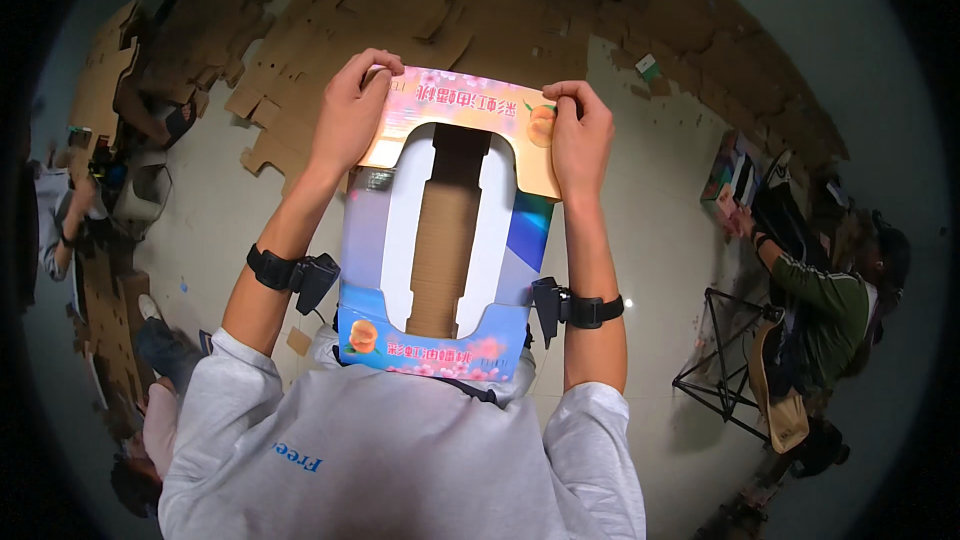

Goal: Fold and assemble fruit-themed cardboard boxes from flat sheets.

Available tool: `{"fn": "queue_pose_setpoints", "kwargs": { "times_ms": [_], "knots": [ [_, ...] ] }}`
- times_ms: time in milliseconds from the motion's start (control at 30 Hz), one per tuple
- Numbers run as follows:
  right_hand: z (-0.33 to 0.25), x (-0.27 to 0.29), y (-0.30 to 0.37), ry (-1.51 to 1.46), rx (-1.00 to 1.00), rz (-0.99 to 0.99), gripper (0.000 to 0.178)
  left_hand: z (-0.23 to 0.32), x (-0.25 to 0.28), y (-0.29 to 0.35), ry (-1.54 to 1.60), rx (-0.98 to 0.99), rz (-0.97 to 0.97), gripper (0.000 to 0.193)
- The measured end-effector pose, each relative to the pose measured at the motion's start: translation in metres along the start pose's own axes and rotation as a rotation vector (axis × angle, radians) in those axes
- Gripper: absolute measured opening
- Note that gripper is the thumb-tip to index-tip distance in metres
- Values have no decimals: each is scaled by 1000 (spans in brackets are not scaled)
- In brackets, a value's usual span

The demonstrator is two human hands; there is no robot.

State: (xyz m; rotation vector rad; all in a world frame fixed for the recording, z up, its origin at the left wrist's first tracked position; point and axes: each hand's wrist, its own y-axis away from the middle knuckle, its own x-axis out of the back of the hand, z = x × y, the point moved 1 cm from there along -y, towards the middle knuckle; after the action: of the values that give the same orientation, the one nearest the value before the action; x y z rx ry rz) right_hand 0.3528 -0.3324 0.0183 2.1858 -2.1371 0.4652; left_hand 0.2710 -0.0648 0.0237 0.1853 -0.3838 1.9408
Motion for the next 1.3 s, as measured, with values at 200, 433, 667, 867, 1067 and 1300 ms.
{"fn": "queue_pose_setpoints", "kwargs": {
  "times_ms": [200, 433, 667, 867, 1067, 1300],
  "knots": [
    [-20, -1, -1, 296, 5, -27, 20, 15, 4, 1, -156, -19, 22, 18],
    [-20, -8, 11, 411, 227, 85, 20, 1, -2, 12, -310, -230, 110, 22],
    [4, -7, -17, -261, -40, 179, 21, -22, 1, -6, -80, -25, 32, 21],
    [9, -10, 1, 229, 16, 178, 16, -12, 5, 0, -62, -54, 19, 21],
    [2, -15, -2, 431, 195, 159, 18, 4, 8, 3, -70, -126, 62, 20],
    [18, -8, 8, 120, -115, 199, 28, 6, 6, 14, -319, -253, 90, 20]
  ]
}}
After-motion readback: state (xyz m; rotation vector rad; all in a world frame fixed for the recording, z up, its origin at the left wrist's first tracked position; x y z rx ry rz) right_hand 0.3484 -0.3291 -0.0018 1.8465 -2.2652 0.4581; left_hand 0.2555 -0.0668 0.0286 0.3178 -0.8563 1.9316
